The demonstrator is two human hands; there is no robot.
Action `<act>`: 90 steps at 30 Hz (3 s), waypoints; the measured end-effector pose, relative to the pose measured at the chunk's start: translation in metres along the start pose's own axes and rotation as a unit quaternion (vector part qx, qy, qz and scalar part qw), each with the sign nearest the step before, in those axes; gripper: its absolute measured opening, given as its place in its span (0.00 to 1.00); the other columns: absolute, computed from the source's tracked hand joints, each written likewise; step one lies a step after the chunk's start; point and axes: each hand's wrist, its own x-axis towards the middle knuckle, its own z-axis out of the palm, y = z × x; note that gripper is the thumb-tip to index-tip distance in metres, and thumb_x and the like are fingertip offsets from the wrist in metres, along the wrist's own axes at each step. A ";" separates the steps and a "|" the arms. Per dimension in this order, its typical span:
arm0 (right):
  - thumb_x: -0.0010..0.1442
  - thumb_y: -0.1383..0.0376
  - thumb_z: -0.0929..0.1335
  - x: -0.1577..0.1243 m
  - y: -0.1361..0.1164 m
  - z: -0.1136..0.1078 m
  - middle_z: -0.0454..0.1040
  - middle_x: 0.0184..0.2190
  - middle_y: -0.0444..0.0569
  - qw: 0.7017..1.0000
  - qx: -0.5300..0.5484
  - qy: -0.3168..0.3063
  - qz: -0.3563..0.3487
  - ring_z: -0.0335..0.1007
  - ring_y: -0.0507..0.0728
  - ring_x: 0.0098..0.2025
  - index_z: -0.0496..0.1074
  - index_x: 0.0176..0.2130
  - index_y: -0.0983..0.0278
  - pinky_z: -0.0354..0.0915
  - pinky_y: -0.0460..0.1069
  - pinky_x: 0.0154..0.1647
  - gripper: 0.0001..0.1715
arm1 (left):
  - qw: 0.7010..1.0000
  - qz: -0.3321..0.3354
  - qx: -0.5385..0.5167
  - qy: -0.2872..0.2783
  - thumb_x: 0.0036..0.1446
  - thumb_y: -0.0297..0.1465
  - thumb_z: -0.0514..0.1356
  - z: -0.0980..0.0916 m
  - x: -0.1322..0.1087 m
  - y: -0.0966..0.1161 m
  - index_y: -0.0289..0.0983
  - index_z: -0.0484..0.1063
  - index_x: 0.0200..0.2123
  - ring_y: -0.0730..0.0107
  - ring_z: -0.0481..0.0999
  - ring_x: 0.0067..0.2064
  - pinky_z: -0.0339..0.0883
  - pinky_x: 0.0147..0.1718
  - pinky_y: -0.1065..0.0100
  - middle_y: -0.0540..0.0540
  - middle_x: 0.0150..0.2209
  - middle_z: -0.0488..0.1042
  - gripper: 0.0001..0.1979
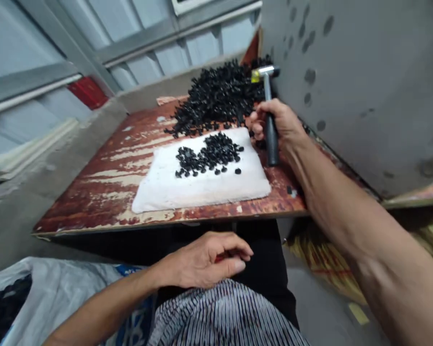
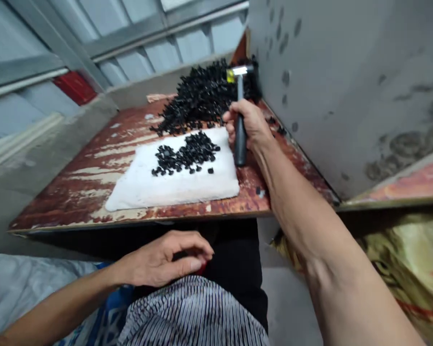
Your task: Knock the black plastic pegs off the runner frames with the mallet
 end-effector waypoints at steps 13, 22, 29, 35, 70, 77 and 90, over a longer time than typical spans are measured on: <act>0.61 0.60 0.69 0.006 -0.004 -0.016 0.71 0.26 0.41 0.998 0.056 -0.006 -0.002 0.61 0.46 0.20 0.67 0.29 0.64 0.58 0.43 0.18 0.12 | 0.890 -0.001 0.405 0.210 0.68 0.46 0.42 -0.138 0.071 -0.021 0.30 0.53 0.66 0.49 0.50 0.70 0.50 0.63 0.40 0.29 0.70 0.50 0.32; 0.46 0.60 0.74 0.009 -0.022 -0.040 0.73 0.24 0.41 0.998 0.030 0.028 -0.044 0.61 0.47 0.18 0.68 0.26 0.62 0.58 0.44 0.16 0.11 | 0.906 -0.011 0.411 0.099 0.67 0.49 0.39 -0.131 0.107 -0.022 0.28 0.49 0.68 0.43 0.40 0.72 0.42 0.65 0.38 0.29 0.72 0.42 0.37; 0.42 0.61 0.75 0.009 -0.023 -0.042 0.73 0.23 0.42 0.997 0.024 0.052 -0.051 0.61 0.48 0.17 0.69 0.25 0.62 0.58 0.44 0.14 0.13 | 0.922 0.028 0.379 0.075 0.68 0.45 0.43 -0.126 0.061 -0.031 0.36 0.44 0.70 0.49 0.43 0.72 0.37 0.66 0.38 0.35 0.72 0.44 0.33; 0.44 0.62 0.74 0.002 -0.021 -0.026 0.72 0.24 0.44 0.998 0.010 0.050 -0.026 0.61 0.48 0.18 0.70 0.24 0.63 0.57 0.46 0.16 0.11 | 0.934 0.033 0.313 0.171 0.69 0.41 0.43 -0.140 0.020 -0.046 0.41 0.29 0.72 0.52 0.56 0.69 0.43 0.65 0.35 0.36 0.69 0.55 0.34; 0.49 0.57 0.73 -0.022 0.019 0.028 0.73 0.25 0.42 0.994 -0.030 -0.026 0.099 0.63 0.49 0.19 0.67 0.29 0.60 0.60 0.43 0.16 0.14 | 0.891 -0.050 0.419 0.165 0.62 0.56 0.46 -0.120 0.014 -0.040 0.35 0.45 0.70 0.36 0.38 0.72 0.37 0.62 0.29 0.27 0.71 0.43 0.42; 0.48 0.59 0.73 -0.022 0.019 0.028 0.73 0.24 0.42 0.996 -0.032 -0.014 0.088 0.63 0.49 0.19 0.67 0.29 0.61 0.60 0.43 0.16 0.13 | 0.879 0.045 0.463 0.106 0.63 0.52 0.48 -0.116 0.049 -0.037 0.37 0.48 0.69 0.36 0.42 0.71 0.39 0.60 0.27 0.30 0.71 0.46 0.38; 0.46 0.59 0.74 -0.021 0.004 0.025 0.70 0.25 0.42 0.997 0.019 0.055 0.055 0.60 0.48 0.20 0.67 0.26 0.60 0.59 0.43 0.16 0.14 | 0.883 0.073 0.431 0.173 0.65 0.49 0.47 -0.144 0.097 -0.023 0.35 0.49 0.69 0.36 0.41 0.71 0.41 0.61 0.29 0.29 0.72 0.44 0.35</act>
